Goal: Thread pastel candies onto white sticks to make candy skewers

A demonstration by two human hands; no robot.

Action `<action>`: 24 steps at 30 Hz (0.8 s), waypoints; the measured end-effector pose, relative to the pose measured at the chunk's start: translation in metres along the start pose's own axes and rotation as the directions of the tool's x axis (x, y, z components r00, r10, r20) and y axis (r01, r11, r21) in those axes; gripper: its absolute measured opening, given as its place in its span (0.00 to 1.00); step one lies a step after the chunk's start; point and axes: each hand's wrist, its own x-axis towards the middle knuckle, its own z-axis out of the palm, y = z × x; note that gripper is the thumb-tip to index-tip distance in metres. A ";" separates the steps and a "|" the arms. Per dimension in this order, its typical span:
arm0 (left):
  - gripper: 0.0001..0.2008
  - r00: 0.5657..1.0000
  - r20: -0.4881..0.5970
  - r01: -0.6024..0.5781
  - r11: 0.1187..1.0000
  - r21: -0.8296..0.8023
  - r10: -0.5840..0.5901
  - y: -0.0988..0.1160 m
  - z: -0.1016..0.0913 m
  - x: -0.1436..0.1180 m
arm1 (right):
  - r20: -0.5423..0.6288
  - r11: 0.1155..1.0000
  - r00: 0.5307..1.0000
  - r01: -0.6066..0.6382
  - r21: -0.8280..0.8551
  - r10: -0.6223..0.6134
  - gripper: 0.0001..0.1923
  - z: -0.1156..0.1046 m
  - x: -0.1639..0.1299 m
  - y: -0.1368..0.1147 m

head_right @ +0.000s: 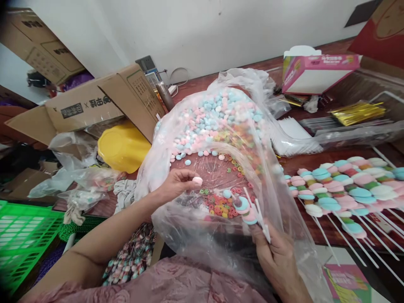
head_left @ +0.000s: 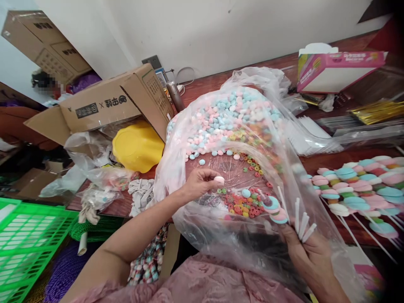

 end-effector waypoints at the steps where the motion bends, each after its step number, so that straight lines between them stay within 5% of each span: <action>1: 0.15 0.999 -0.024 0.031 0.993 -0.111 -0.034 0.005 0.004 -0.008 | 0.035 1.000 0.999 0.026 0.001 -0.026 0.07 0.001 0.001 -0.008; 9: 0.19 0.959 -0.263 -0.068 0.813 -0.579 -0.108 0.002 0.043 -0.047 | 0.218 0.980 0.959 0.197 -0.043 -0.183 0.09 0.016 0.006 -0.048; 24: 0.21 0.927 -0.366 -0.197 0.735 -0.649 -0.075 -0.015 0.069 -0.063 | 0.270 0.989 0.957 0.131 -0.066 -0.108 0.10 0.021 -0.011 -0.041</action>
